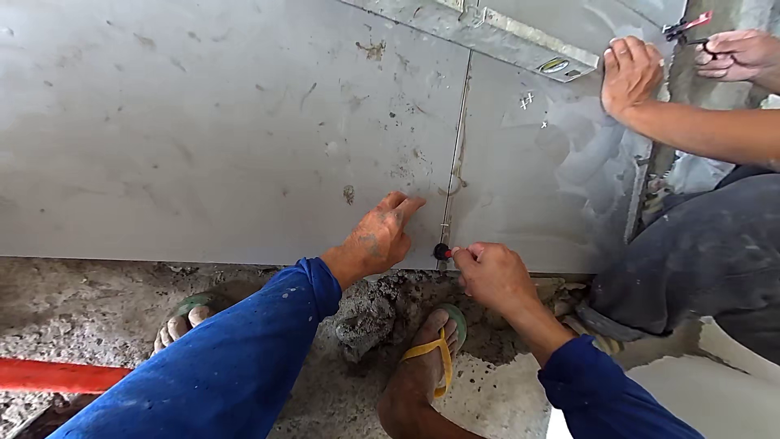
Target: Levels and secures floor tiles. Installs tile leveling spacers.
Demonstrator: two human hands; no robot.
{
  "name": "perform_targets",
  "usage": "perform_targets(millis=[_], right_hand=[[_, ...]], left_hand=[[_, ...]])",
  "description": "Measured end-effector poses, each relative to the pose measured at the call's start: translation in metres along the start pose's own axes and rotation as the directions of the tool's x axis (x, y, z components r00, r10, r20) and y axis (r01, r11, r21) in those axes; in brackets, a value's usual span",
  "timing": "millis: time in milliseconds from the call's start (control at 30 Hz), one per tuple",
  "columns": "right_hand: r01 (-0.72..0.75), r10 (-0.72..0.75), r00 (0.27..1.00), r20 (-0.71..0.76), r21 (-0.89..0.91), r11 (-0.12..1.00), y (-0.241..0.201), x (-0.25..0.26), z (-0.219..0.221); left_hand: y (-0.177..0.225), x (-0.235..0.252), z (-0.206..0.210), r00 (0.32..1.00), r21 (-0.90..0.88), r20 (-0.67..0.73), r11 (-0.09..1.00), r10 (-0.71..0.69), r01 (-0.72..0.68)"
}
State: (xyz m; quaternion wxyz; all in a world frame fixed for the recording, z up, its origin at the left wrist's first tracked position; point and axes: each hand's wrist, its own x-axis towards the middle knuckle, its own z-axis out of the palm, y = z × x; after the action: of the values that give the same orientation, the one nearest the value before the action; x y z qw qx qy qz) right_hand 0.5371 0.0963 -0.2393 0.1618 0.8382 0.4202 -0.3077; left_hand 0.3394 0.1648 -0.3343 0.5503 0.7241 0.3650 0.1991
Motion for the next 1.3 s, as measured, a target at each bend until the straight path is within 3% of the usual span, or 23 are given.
perform_targets(millis=[67, 133, 167, 233, 333, 400, 467, 567, 633, 700, 767, 900, 1133, 1200, 1233, 1300], right_hand=[[-0.142, 0.114, 0.987, 0.111, 0.284, 0.948, -0.001, 0.002, 0.0], [-0.155, 0.098, 0.983, 0.157, 0.4, 0.903, 0.002, 0.001, -0.001], [-0.083, 0.032, 0.989, 0.147, 0.361, 0.929, 0.005, 0.0, -0.002], [0.088, -0.1, 0.99, 0.097, 0.12, 0.989, 0.01, 0.001, -0.005], [0.121, -0.115, 0.99, 0.077, -0.079, 0.989, 0.005, 0.002, -0.009], [0.042, -0.04, 0.991, 0.128, -0.016, 0.999, -0.002, 0.006, -0.01], [-0.074, 0.035, 0.982, 0.184, 0.208, 0.975, -0.004, 0.006, -0.009], [-0.267, 0.16, 0.957, 0.244, 0.517, 0.813, -0.003, 0.003, -0.008], [-0.253, 0.168, 0.964, 0.204, 0.524, 0.813, -0.003, 0.002, -0.006], [-0.116, 0.088, 0.991, 0.097, 0.33, 0.937, -0.002, 0.001, -0.002], [-0.038, 0.028, 0.998, 0.055, 0.191, 0.981, -0.004, -0.001, 0.001], [-0.193, 0.13, 0.978, 0.162, 0.473, 0.86, -0.007, -0.002, -0.002], [-0.345, 0.222, 0.937, 0.269, 0.625, 0.7, -0.007, 0.001, -0.007], [-0.33, 0.213, 0.942, 0.258, 0.607, 0.723, -0.006, 0.001, -0.007], [-0.272, 0.177, 0.959, 0.221, 0.544, 0.794, -0.005, 0.002, -0.006], [-0.014, -0.001, 0.996, 0.085, 0.175, 0.985, -0.002, 0.001, -0.007]], left_hand=[[0.001, 0.001, 0.0, 1.0, 0.004, 0.019, 1.0, -0.008, 0.008], [0.001, 0.001, 0.0, 1.0, 0.006, 0.014, 1.0, -0.005, 0.005], [0.001, 0.001, 0.001, 1.0, 0.01, 0.012, 1.0, 0.0, 0.0], [0.001, 0.001, 0.002, 1.0, 0.026, 0.017, 1.0, 0.013, -0.014], [-0.002, -0.001, 0.006, 0.999, 0.051, 0.024, 0.997, 0.048, -0.049], [-0.007, -0.002, 0.008, 0.995, 0.07, 0.023, 0.993, 0.093, -0.094], [-0.014, -0.006, 0.007, 0.989, 0.077, 0.007, 0.986, 0.148, -0.148], [-0.019, -0.01, 0.006, 0.983, 0.085, -0.004, 0.98, 0.181, -0.18], [-0.019, -0.011, 0.007, 0.98, 0.1, 0.002, 0.975, 0.199, -0.198], [-0.021, -0.011, 0.011, 0.971, 0.127, 0.001, 0.963, 0.241, -0.239], [-0.024, -0.012, 0.012, 0.959, 0.139, -0.01, 0.95, 0.283, -0.279], [-0.025, -0.015, 0.01, 0.952, 0.14, -0.02, 0.944, 0.304, -0.299], [-0.027, -0.018, 0.01, 0.948, 0.157, -0.017, 0.938, 0.316, -0.31], [-0.026, -0.017, 0.01, 0.949, 0.16, -0.011, 0.937, 0.316, -0.311], [-0.026, -0.017, 0.01, 0.948, 0.159, -0.013, 0.937, 0.317, -0.311], [-0.026, -0.017, 0.011, 0.947, 0.165, -0.022, 0.936, 0.32, -0.312]])
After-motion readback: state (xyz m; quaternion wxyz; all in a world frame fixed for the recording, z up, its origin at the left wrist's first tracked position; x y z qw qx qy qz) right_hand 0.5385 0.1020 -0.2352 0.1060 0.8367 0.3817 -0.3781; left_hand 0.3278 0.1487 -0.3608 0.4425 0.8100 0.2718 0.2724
